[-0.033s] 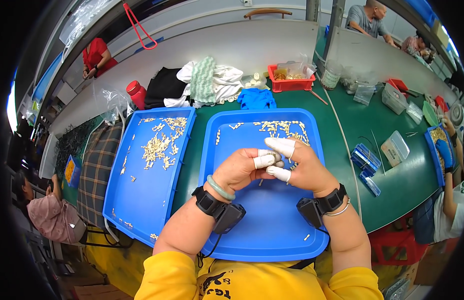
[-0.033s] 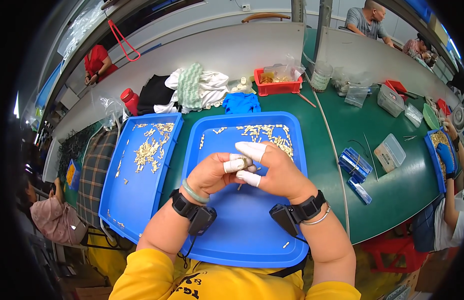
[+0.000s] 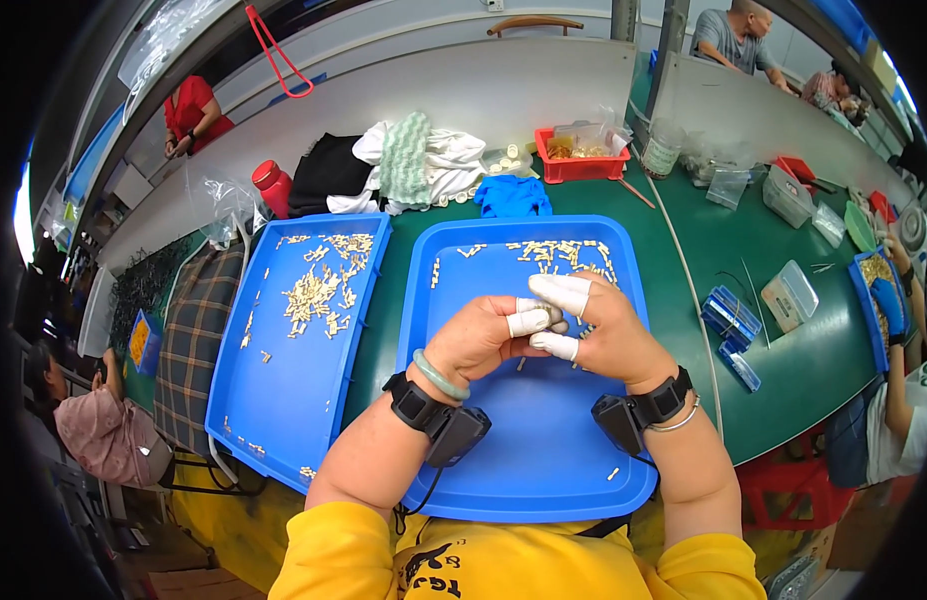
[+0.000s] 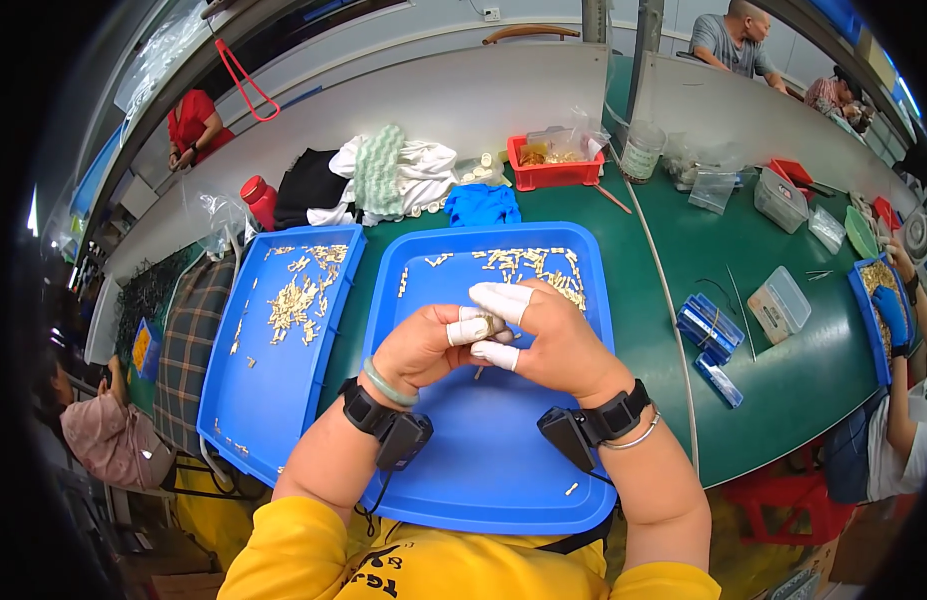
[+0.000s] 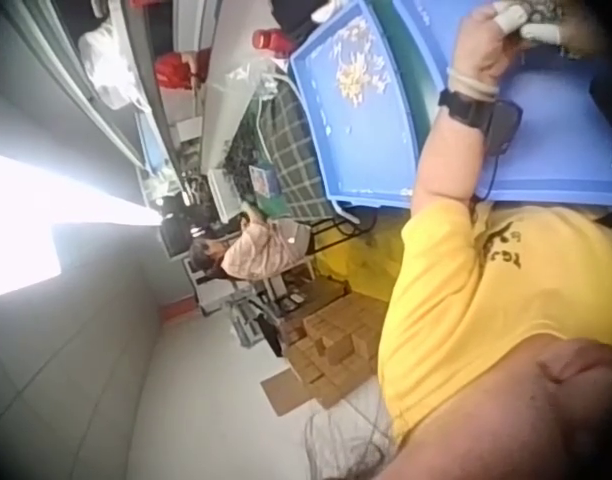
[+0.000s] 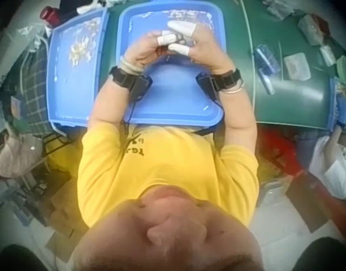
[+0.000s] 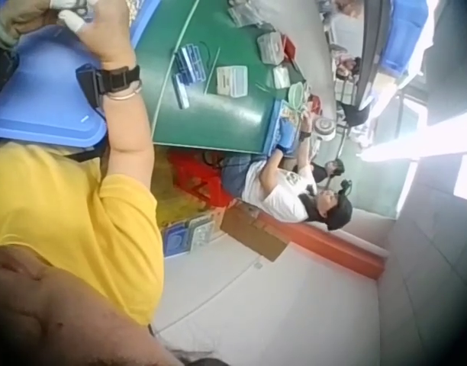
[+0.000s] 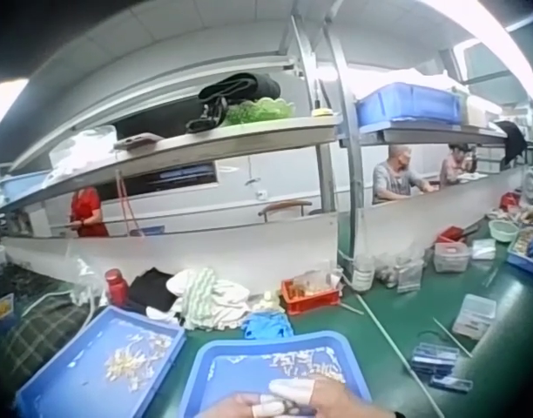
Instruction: The person picks up small metal components from a blue tray, joins them together by hand, and places the assembled units back onto the tray.
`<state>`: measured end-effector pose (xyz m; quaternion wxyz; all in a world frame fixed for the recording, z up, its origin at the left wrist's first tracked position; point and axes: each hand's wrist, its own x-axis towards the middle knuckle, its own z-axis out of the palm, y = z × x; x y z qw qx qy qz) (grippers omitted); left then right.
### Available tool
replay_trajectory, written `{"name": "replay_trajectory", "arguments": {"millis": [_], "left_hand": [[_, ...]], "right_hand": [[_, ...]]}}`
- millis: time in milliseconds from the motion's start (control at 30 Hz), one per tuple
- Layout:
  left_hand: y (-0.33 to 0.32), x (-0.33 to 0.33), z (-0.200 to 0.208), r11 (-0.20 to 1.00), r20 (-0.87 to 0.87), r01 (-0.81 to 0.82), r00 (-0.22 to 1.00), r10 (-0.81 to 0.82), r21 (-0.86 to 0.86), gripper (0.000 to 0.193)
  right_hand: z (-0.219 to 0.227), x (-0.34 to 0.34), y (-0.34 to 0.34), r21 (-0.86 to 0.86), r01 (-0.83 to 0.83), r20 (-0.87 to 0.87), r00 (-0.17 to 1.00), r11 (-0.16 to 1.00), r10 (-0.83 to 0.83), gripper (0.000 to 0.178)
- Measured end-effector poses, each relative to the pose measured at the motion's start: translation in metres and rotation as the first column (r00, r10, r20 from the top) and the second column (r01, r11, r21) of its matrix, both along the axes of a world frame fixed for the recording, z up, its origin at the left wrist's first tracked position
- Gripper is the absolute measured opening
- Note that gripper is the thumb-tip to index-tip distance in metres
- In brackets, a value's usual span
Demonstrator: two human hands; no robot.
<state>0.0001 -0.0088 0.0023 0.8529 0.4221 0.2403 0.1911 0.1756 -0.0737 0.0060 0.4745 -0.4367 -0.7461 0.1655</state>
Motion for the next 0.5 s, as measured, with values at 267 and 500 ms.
{"name": "replay_trajectory", "arguments": {"millis": [267,500], "left_hand": [[-0.0034,-0.0004,-0.0038,0.995,0.062,0.103,0.993,-0.103,0.007,0.021],[-0.0031,0.0028,-0.0040,0.913,-0.107,0.033,0.994,0.012,0.407,0.019]], "right_hand": [[-0.0011,0.0032,0.0030,0.246,0.026,0.202,0.976,0.969,-0.078,0.037],[0.0043,-0.0015,0.0025,0.201,0.053,0.215,0.972,0.978,-0.097,0.048]]}}
